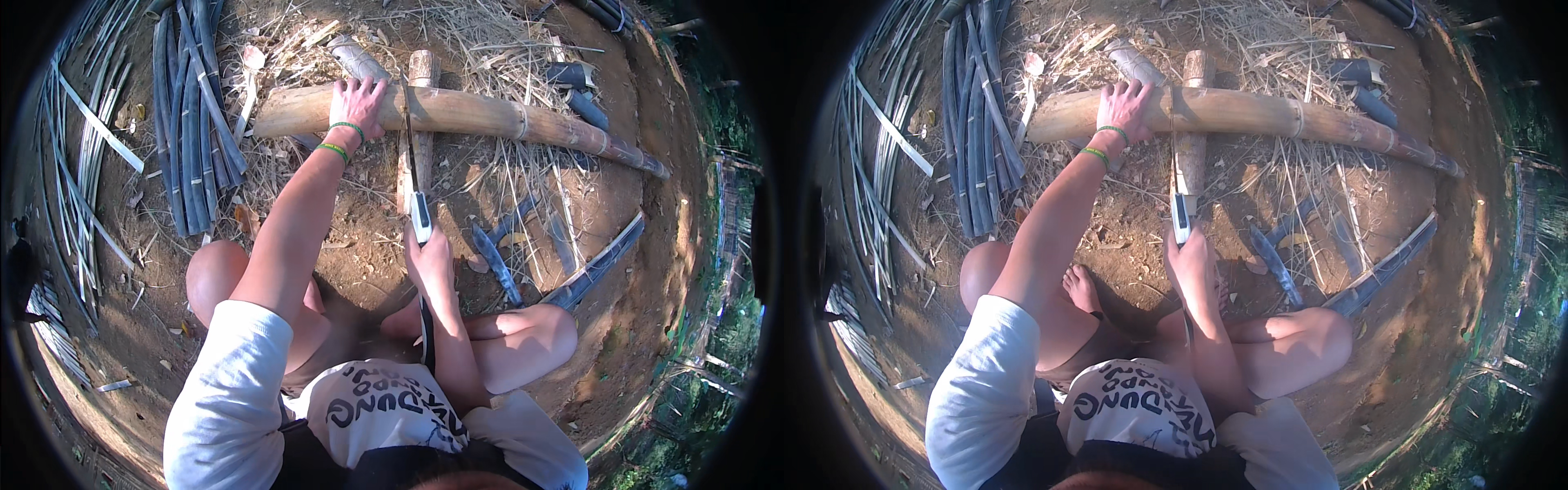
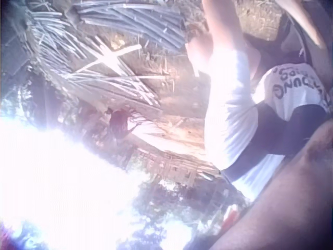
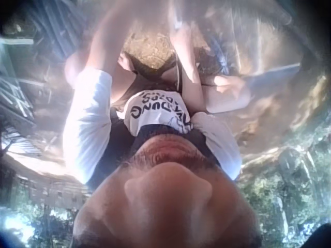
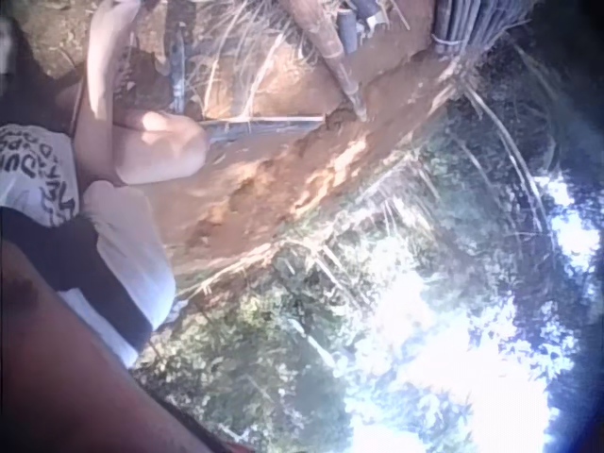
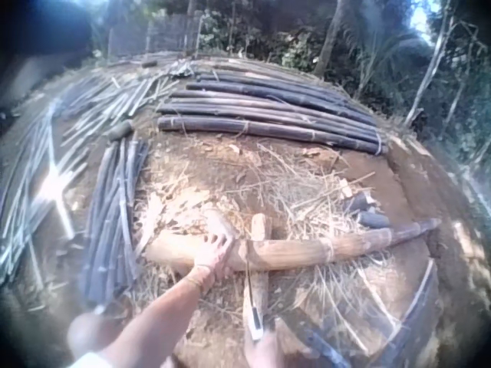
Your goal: The person is sawing a piece of bamboo with a hand saw. They hold the bamboo steady with one hand while moving the saw back and forth through the material.
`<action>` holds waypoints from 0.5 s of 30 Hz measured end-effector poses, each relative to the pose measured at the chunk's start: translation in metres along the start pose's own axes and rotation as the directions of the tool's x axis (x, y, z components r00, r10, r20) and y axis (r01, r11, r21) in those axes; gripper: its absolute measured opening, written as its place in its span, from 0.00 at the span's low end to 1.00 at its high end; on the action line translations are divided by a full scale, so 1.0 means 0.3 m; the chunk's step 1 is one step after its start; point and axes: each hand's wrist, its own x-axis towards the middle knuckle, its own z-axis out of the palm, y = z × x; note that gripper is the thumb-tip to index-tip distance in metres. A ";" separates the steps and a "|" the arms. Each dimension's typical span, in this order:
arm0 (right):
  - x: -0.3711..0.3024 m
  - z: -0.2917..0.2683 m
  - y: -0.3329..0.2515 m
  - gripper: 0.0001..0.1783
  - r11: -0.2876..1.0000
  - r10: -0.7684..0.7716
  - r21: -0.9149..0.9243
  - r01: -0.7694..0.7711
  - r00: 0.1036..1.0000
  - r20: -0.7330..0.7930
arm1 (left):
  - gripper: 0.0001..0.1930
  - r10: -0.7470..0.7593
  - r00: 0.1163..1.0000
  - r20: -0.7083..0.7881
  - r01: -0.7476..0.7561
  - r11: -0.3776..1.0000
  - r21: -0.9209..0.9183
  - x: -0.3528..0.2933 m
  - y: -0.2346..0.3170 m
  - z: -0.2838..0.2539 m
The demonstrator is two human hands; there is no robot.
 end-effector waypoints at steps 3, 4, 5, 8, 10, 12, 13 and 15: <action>0.340 0.064 -0.012 0.22 0.986 0.130 0.096 -0.137 0.989 0.073 | 0.56 -0.018 1.000 0.025 0.019 0.999 -0.044 0.038 0.027 -0.018; 0.467 0.089 -0.048 0.24 0.995 0.104 -0.001 -0.104 0.993 0.054 | 0.54 -0.021 1.000 -0.010 0.020 0.998 -0.065 0.045 0.034 -0.009; 0.516 0.101 -0.087 0.25 0.990 0.129 0.048 -0.131 0.991 0.039 | 0.54 -0.016 1.000 0.014 0.017 0.998 -0.061 0.045 0.023 -0.014; 0.356 0.089 -0.053 0.23 0.990 0.125 0.060 -0.130 0.989 0.082 | 0.55 -0.022 0.998 0.057 0.025 0.998 -0.060 0.022 -0.017 -0.017; 0.115 0.042 0.043 0.22 0.999 0.029 0.046 -0.029 1.000 0.001 | 0.55 -0.018 0.999 0.040 0.020 0.999 -0.044 0.022 -0.013 -0.009; 0.058 0.023 0.016 0.22 1.000 0.003 0.024 -0.002 1.000 -0.018 | 0.55 -0.016 0.999 -0.041 0.017 1.000 0.018 -0.007 -0.003 0.012; 0.102 0.023 -0.003 0.22 0.999 0.032 0.042 -0.033 0.999 0.022 | 0.55 -0.030 0.999 -0.010 0.031 1.000 0.005 -0.004 -0.025 0.012; 0.286 0.046 -0.035 0.23 0.987 0.137 0.074 -0.143 0.987 0.090 | 0.55 -0.008 0.999 0.044 0.010 0.999 -0.053 0.039 0.000 -0.003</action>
